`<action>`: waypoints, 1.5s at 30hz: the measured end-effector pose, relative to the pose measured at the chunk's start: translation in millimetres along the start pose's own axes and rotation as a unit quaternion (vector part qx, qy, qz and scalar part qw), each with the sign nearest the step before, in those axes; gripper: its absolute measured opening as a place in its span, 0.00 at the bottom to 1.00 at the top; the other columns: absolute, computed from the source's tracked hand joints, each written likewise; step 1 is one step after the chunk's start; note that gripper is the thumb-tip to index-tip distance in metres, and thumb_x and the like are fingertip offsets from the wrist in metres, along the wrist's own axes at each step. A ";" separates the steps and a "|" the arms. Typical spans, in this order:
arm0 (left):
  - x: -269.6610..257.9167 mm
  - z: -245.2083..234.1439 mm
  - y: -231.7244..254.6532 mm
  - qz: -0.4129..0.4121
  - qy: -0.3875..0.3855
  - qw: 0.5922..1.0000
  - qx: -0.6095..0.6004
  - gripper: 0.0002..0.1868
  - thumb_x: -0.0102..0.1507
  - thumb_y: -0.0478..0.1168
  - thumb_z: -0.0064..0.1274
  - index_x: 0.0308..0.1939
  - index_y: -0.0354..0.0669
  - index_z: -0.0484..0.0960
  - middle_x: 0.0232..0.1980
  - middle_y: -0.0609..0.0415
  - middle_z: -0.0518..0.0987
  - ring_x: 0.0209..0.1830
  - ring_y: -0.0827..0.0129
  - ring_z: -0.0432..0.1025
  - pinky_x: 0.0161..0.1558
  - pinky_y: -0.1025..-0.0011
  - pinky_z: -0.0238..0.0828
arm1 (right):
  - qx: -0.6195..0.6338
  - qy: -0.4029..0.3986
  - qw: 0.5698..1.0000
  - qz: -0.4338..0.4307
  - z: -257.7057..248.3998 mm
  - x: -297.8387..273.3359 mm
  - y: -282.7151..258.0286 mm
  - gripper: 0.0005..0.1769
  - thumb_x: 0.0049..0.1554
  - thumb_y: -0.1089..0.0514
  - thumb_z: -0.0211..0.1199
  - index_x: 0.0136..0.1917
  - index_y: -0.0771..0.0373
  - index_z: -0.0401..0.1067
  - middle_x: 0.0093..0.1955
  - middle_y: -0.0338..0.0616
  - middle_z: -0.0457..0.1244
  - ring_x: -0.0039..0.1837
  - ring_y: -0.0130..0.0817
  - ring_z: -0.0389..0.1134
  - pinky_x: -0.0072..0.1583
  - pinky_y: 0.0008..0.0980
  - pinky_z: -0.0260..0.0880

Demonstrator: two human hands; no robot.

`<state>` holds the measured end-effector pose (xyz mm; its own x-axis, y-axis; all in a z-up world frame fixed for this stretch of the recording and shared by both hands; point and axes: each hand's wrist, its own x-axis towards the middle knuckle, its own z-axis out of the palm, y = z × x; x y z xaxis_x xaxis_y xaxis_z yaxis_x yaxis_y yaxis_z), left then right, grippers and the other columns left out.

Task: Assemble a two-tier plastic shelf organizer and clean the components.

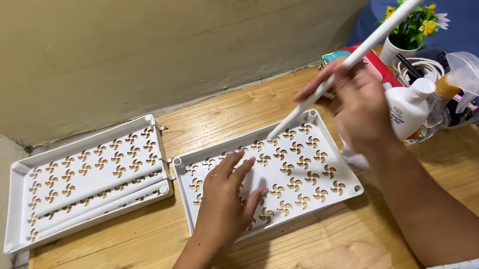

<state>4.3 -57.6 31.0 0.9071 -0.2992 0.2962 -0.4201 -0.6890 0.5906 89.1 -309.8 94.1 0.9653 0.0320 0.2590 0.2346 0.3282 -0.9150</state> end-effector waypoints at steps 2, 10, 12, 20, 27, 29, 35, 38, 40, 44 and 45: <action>0.1 2.8 -0.1 -0.016 -0.050 0.998 0.027 0.34 0.57 0.47 0.67 0.64 0.41 0.76 0.73 0.40 0.65 0.74 0.45 0.57 0.69 0.44 0.52 | 0.017 0.013 0.999 -0.031 -20.5 13.0 0.7 0.11 0.73 0.55 0.44 0.53 0.61 0.64 0.46 0.47 0.66 0.51 0.44 0.73 0.60 0.51 0.79; 7.6 6.4 0.9 -0.117 -0.242 0.959 0.095 0.52 0.54 0.55 0.67 0.78 0.52 0.59 0.85 0.45 0.43 0.81 0.45 0.31 0.73 0.35 0.29 | 0.010 0.045 0.992 -0.118 -72.4 38.7 11.2 0.12 0.77 0.53 0.43 0.54 0.62 0.60 0.44 0.46 0.61 0.48 0.39 0.66 0.62 0.58 0.79; 3.1 11.2 -4.0 -0.107 -0.234 0.961 0.101 0.51 0.55 0.57 0.66 0.78 0.53 0.60 0.85 0.45 0.44 0.82 0.45 0.30 0.73 0.34 0.28 | 0.018 0.051 0.993 -0.106 -80.7 43.7 23.3 0.12 0.76 0.53 0.44 0.53 0.61 0.60 0.43 0.44 0.59 0.46 0.37 0.65 0.58 0.52 0.78; 1.2 17.5 -11.4 -0.109 -0.235 0.961 0.093 0.52 0.54 0.59 0.66 0.78 0.54 0.59 0.85 0.48 0.43 0.82 0.48 0.28 0.73 0.35 0.24 | 0.004 0.045 0.995 -0.084 -83.7 48.1 47.1 0.11 0.76 0.55 0.46 0.52 0.61 0.61 0.41 0.44 0.59 0.43 0.35 0.64 0.55 0.43 0.76; 1.2 16.9 -11.4 -0.113 -0.242 0.959 0.091 0.53 0.54 0.60 0.64 0.79 0.55 0.59 0.86 0.48 0.42 0.83 0.48 0.27 0.74 0.35 0.23 | -0.038 0.031 0.994 -0.095 -87.8 49.1 53.3 0.11 0.75 0.53 0.46 0.53 0.61 0.60 0.41 0.44 0.60 0.43 0.33 0.64 0.55 0.42 0.76; 1.9 16.6 -11.3 -0.114 -0.245 0.958 0.092 0.53 0.54 0.60 0.64 0.79 0.55 0.59 0.86 0.48 0.42 0.83 0.47 0.27 0.74 0.35 0.23 | -0.043 0.019 0.994 -0.097 -85.1 47.9 52.1 0.11 0.76 0.53 0.46 0.54 0.61 0.60 0.42 0.44 0.59 0.44 0.33 0.64 0.55 0.41 0.76; 0.6 18.7 -14.0 -0.115 -0.246 0.958 0.086 0.54 0.53 0.60 0.65 0.79 0.55 0.58 0.86 0.49 0.42 0.83 0.48 0.27 0.73 0.35 0.23 | -0.072 -0.029 0.993 -0.089 -73.4 44.9 46.4 0.09 0.76 0.55 0.45 0.55 0.61 0.59 0.41 0.42 0.58 0.44 0.31 0.62 0.56 0.40 0.74; -0.1 21.8 -18.4 -0.108 -0.239 0.961 0.090 0.53 0.53 0.60 0.65 0.78 0.55 0.59 0.86 0.49 0.42 0.83 0.47 0.27 0.73 0.34 0.24 | -0.068 -0.057 0.992 -0.093 -71.3 49.2 51.4 0.08 0.75 0.56 0.46 0.55 0.61 0.59 0.42 0.41 0.57 0.43 0.30 0.61 0.56 0.38 0.73; -0.8 24.2 -20.8 -0.109 -0.242 0.960 0.094 0.53 0.52 0.60 0.66 0.78 0.55 0.59 0.86 0.49 0.43 0.83 0.48 0.27 0.73 0.33 0.24 | -0.063 -0.072 0.991 -0.099 -67.7 50.7 54.5 0.07 0.75 0.57 0.47 0.54 0.61 0.59 0.43 0.40 0.57 0.43 0.30 0.60 0.55 0.37 0.73; 0.3 24.9 -21.0 -0.111 -0.242 0.960 0.090 0.54 0.52 0.61 0.66 0.78 0.55 0.60 0.85 0.49 0.42 0.83 0.47 0.27 0.73 0.33 0.23 | -0.114 -0.096 0.984 -0.096 -58.1 48.3 54.0 0.09 0.74 0.56 0.47 0.52 0.63 0.59 0.39 0.38 0.54 0.40 0.28 0.57 0.51 0.33 0.69; 0.8 24.1 -20.4 -0.113 -0.247 0.958 0.093 0.53 0.52 0.61 0.66 0.78 0.56 0.60 0.85 0.49 0.42 0.82 0.47 0.26 0.73 0.32 0.23 | -0.131 -0.104 0.981 -0.094 -56.2 47.2 53.2 0.11 0.74 0.55 0.47 0.52 0.63 0.59 0.37 0.38 0.53 0.39 0.27 0.56 0.50 0.32 0.68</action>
<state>14.3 -59.7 1.2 0.8956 -0.3729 -0.2426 -0.2407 -0.8648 0.4407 153.6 -343.9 40.3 0.8644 0.1955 0.4632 0.4537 0.0938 -0.8862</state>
